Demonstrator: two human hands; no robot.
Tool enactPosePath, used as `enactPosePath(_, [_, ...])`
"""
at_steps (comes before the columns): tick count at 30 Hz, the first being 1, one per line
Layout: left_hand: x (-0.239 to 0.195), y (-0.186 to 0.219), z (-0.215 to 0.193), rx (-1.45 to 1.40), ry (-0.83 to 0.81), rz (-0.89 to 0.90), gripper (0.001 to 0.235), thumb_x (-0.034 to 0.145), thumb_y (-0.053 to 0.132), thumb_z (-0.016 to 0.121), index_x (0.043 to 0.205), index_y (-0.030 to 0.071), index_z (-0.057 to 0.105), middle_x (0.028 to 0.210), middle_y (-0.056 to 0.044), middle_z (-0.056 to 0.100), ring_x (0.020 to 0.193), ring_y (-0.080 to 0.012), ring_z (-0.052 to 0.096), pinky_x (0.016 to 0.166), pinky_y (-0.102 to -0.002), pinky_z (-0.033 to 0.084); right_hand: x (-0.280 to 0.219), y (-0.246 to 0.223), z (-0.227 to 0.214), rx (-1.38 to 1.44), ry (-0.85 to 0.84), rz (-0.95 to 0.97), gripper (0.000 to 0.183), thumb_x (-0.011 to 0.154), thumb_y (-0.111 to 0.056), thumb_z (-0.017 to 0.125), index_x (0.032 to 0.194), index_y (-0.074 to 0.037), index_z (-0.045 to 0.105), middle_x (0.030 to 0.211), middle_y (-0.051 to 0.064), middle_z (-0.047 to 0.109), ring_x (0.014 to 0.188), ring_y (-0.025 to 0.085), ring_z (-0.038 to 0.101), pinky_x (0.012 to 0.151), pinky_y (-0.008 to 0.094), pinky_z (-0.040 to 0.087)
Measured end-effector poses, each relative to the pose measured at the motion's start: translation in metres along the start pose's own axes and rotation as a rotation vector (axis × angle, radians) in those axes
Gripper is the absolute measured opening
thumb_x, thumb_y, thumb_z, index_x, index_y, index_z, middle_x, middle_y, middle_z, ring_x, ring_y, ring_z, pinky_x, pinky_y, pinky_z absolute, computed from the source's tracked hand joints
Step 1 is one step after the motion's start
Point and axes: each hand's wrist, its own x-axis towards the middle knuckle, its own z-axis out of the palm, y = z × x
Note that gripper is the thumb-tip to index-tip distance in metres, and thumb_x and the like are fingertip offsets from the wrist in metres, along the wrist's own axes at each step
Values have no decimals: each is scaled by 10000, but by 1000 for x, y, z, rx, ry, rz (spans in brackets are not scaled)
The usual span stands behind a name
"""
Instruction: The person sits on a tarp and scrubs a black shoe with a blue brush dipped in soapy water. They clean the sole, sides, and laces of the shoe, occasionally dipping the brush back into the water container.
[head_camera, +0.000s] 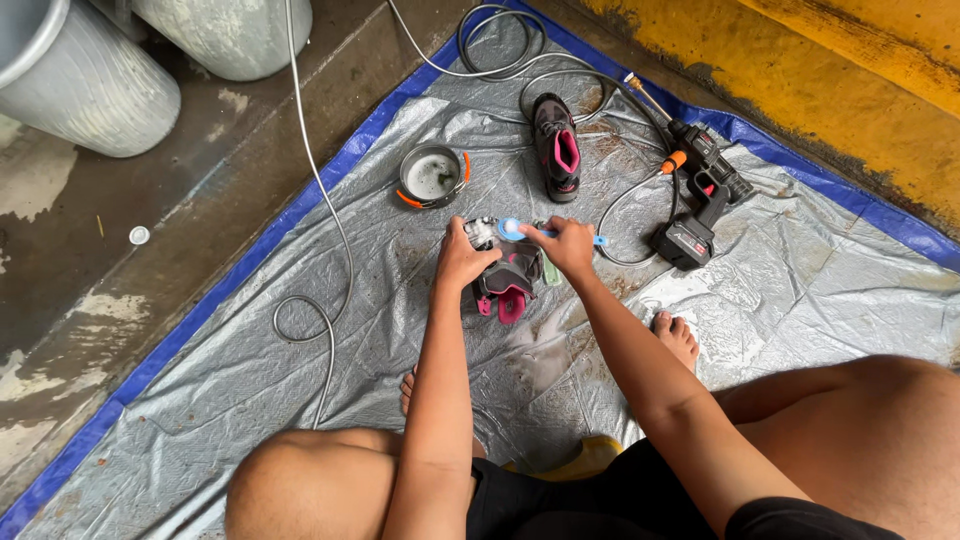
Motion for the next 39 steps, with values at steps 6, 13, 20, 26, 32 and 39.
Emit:
enactPosePath(6, [-4,5,1,1,-19,-7,904,714,425,855,1420,49,433,1488,-273,552,1408,-504,564,1131,-624,506,-17,18,-13,-51,12,33,733,842,-834,813,859,-101,789,800,250,728,914,480,746,901,475,514])
enactPosePath(13, [-9,13,-4,-14,-36,-9,916,740,377,843,1468,27,411,1512,-300,525,1410,-524,547,1092,-668,508,0,2,-4,39,43,-106,642,860,-783,836,827,-149,746,751,163,720,879,396,743,922,438,421])
enactPosePath(20, [2,1,4,-17,-15,34,899,690,416,868,1393,62,434,1463,-280,550,1380,-527,568,1081,-652,512,-10,46,13,-29,-110,214,739,859,-888,757,812,-151,778,764,189,754,925,436,778,884,462,529])
enactPosePath(26, [4,-1,1,-48,-40,64,883,764,376,860,1429,17,404,1474,-334,506,1400,-576,524,1083,-700,488,14,-3,21,107,-137,211,673,844,-856,785,826,-183,778,776,168,755,974,453,763,878,471,561])
enactPosePath(32, [-14,13,-10,-91,-32,12,1003,761,648,896,1442,76,432,1454,-273,509,1438,-519,534,1180,-580,489,-2,32,21,90,-202,331,779,838,-931,731,781,-155,762,801,202,759,1004,463,759,907,482,572])
enactPosePath(39, [3,-5,9,-61,-42,95,938,830,616,877,1530,180,429,1385,-250,513,1406,-525,554,1176,-580,478,20,-1,28,130,-130,152,663,817,-884,808,812,-222,773,751,131,745,943,425,764,860,457,575])
